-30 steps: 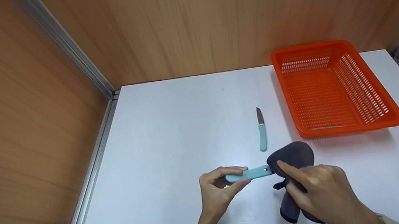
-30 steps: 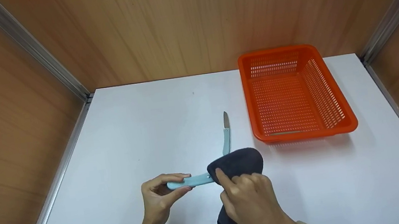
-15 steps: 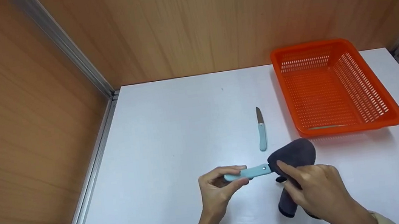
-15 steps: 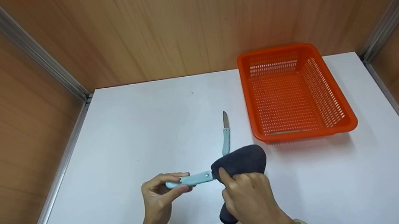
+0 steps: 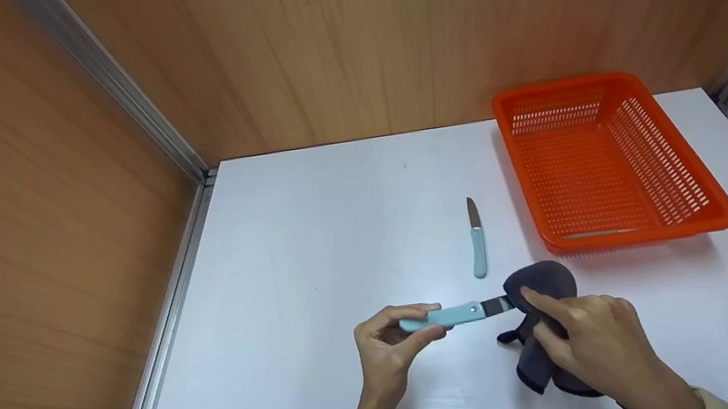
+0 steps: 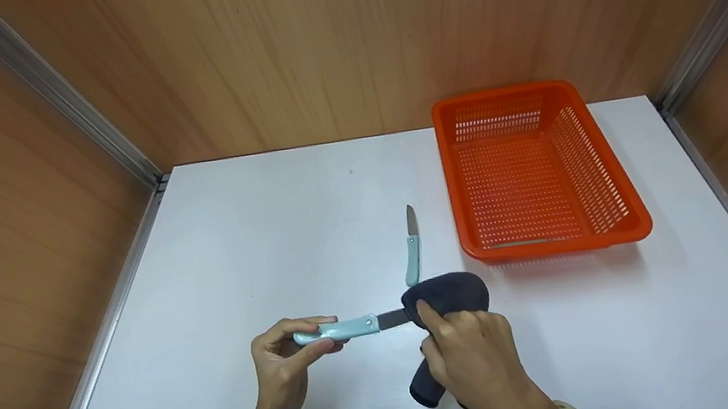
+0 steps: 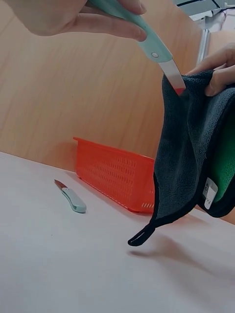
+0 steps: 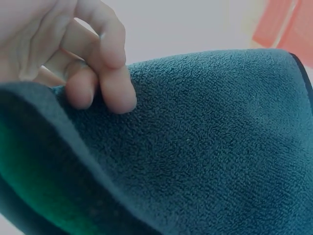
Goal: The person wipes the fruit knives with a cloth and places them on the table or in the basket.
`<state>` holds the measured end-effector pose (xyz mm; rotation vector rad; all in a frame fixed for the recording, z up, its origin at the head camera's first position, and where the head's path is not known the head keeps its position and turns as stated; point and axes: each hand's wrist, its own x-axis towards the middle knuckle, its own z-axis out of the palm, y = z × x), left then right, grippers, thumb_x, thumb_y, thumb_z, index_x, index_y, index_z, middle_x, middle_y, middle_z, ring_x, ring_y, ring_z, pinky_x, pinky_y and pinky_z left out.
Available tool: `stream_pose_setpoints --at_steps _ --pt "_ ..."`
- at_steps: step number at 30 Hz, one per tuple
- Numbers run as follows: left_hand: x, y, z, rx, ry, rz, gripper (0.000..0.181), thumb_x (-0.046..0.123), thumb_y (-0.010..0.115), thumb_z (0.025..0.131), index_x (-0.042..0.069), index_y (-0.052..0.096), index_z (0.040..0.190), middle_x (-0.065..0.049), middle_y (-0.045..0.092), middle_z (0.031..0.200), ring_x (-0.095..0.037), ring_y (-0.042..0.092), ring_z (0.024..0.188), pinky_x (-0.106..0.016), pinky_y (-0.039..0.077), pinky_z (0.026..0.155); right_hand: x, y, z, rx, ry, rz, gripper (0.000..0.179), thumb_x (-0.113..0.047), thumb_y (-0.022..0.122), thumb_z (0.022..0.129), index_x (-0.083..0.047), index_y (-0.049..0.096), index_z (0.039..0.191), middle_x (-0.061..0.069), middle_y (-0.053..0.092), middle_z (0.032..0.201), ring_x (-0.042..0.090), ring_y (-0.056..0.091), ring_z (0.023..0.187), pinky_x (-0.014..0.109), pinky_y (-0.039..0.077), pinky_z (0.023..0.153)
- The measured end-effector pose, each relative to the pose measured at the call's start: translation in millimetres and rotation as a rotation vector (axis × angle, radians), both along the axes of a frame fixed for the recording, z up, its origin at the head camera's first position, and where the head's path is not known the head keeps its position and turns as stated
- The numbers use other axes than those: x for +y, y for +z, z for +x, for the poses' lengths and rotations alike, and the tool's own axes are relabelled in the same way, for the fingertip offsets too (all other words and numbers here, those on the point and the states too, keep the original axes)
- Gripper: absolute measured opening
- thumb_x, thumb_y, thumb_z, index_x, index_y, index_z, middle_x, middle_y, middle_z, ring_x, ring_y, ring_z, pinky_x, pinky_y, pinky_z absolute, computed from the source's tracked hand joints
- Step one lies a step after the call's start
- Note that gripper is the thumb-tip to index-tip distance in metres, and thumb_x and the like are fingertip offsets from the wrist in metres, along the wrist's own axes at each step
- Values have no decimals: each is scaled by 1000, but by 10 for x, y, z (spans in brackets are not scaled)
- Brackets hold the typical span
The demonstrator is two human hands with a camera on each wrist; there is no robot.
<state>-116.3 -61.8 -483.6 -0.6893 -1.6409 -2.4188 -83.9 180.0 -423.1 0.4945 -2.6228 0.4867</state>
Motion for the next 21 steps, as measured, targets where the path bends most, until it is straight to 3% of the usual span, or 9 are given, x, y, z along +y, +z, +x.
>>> stream_pose_setpoints --at_steps 9,21 --pt "-43 -23 6 -64 38 -40 23 -7 70 79 -12 61 100 -26 67 97 -34 70 77 -46 58 66 135 -49 -15 46 -57 -78 39 -4 71 63 -15 76 101 -18 28 45 -2 18 43 16 16 38" --pt "-59 -55 -19 -97 78 -96 25 -3 72 79 -9 62 101 -22 68 98 -33 69 80 -45 58 70 181 58 6 183 -16 -147 38 -4 66 63 -9 76 99 -13 35 43 -5 18 42 11 14 35"
